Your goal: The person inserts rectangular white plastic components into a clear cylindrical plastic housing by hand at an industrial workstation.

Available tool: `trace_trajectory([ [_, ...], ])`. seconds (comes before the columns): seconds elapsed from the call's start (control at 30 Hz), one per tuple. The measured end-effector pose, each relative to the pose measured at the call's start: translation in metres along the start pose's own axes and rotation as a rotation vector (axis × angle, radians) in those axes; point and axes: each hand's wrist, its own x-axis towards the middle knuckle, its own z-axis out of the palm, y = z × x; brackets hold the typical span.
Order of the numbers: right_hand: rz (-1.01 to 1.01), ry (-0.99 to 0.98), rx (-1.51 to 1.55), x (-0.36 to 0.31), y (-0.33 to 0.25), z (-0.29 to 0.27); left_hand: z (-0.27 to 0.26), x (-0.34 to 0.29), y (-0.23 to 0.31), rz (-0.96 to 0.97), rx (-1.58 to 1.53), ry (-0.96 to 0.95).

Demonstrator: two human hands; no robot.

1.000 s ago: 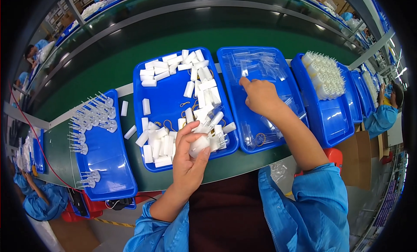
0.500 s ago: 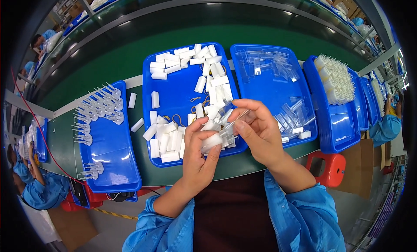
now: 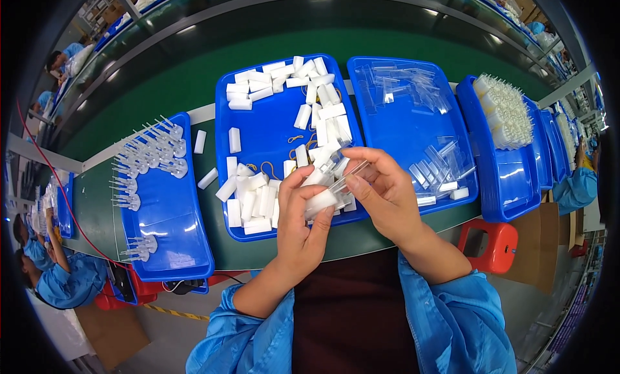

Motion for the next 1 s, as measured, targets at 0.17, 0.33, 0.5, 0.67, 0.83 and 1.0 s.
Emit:
trace_trajectory([
  [0.17, 0.034, 0.033, 0.071, -0.0007, 0.0024, -0.0005, 0.0015, 0.0012, 0.001, -0.026, -0.044, 0.016],
  [0.33, 0.037, 0.031, 0.107, -0.0028, 0.0025, 0.0002, 0.0011, 0.0014, -0.0007, -0.071, -0.109, 0.017],
  [0.5, 0.063, 0.037, 0.118, -0.004, 0.0019, -0.0011, 0.0002, 0.0028, -0.0016, -0.113, -0.176, -0.008],
  [0.67, 0.053, 0.035, 0.126, -0.0038, -0.0013, 0.0006, 0.0001, 0.0019, -0.0023, -0.085, -0.159, -0.002],
  [0.83, 0.047, 0.053, 0.121, -0.0053, 0.0028, 0.0013, 0.0006, 0.002, -0.0013, -0.083, -0.156, 0.017],
  [1.0, 0.05, 0.064, 0.132, -0.0057, 0.005, 0.003, -0.0002, 0.0032, -0.0004, -0.101, -0.134, 0.014],
])
